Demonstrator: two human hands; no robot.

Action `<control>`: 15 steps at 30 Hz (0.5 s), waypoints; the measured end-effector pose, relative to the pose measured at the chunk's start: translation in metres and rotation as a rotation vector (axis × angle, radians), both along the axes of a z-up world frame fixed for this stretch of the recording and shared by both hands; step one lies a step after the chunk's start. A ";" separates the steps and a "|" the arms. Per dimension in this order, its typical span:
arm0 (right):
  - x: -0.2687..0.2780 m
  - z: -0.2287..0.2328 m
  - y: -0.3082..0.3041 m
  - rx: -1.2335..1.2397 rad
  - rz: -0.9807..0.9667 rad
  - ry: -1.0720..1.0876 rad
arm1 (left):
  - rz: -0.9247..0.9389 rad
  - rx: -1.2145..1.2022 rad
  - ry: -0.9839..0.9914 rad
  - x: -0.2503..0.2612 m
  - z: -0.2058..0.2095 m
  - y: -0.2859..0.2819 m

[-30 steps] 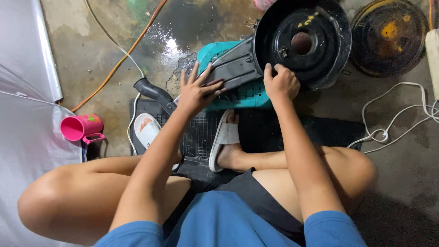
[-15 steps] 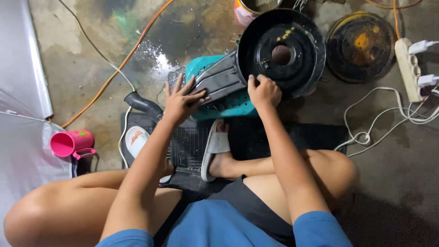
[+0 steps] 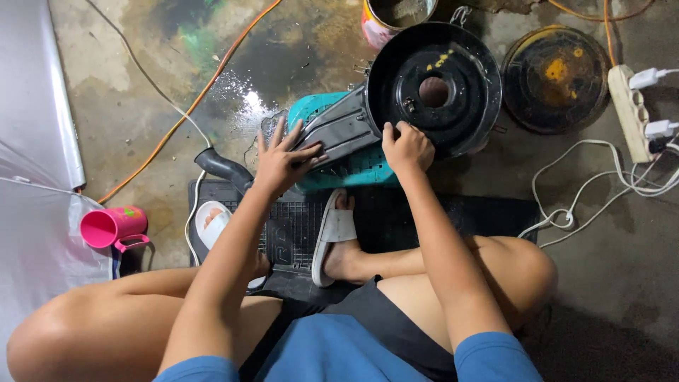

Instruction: Cleaning various motorcycle components including an air filter housing and metal parts using a cloth and cleaning solution.

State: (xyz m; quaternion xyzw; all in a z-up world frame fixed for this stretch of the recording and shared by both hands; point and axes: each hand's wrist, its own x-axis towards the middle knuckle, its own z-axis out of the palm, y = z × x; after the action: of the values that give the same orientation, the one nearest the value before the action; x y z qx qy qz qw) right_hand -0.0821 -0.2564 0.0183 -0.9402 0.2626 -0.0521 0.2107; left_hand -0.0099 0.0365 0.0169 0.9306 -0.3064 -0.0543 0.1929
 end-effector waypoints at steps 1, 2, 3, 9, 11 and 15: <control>0.001 0.000 0.000 -0.002 0.007 -0.006 | 0.007 -0.002 -0.006 0.002 -0.002 -0.011; 0.002 0.001 0.000 0.002 0.018 0.005 | 0.009 -0.013 -0.003 0.004 -0.005 -0.023; -0.001 0.002 -0.001 0.006 0.023 0.018 | 0.005 -0.025 0.003 0.005 -0.007 -0.036; -0.007 0.004 -0.005 0.040 0.045 -0.049 | 0.002 -0.039 0.026 0.002 0.006 -0.038; -0.003 -0.002 -0.005 0.027 0.038 -0.042 | 0.008 -0.012 0.039 0.004 0.001 -0.012; 0.002 -0.018 -0.003 -0.033 0.020 0.065 | 0.009 0.005 -0.002 0.002 0.001 0.006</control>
State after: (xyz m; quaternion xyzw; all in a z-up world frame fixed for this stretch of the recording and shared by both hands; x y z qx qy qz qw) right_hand -0.0798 -0.2591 0.0005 -0.9474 0.2588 -0.0238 0.1868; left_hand -0.0083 0.0422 0.0175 0.9324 -0.3024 -0.0534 0.1905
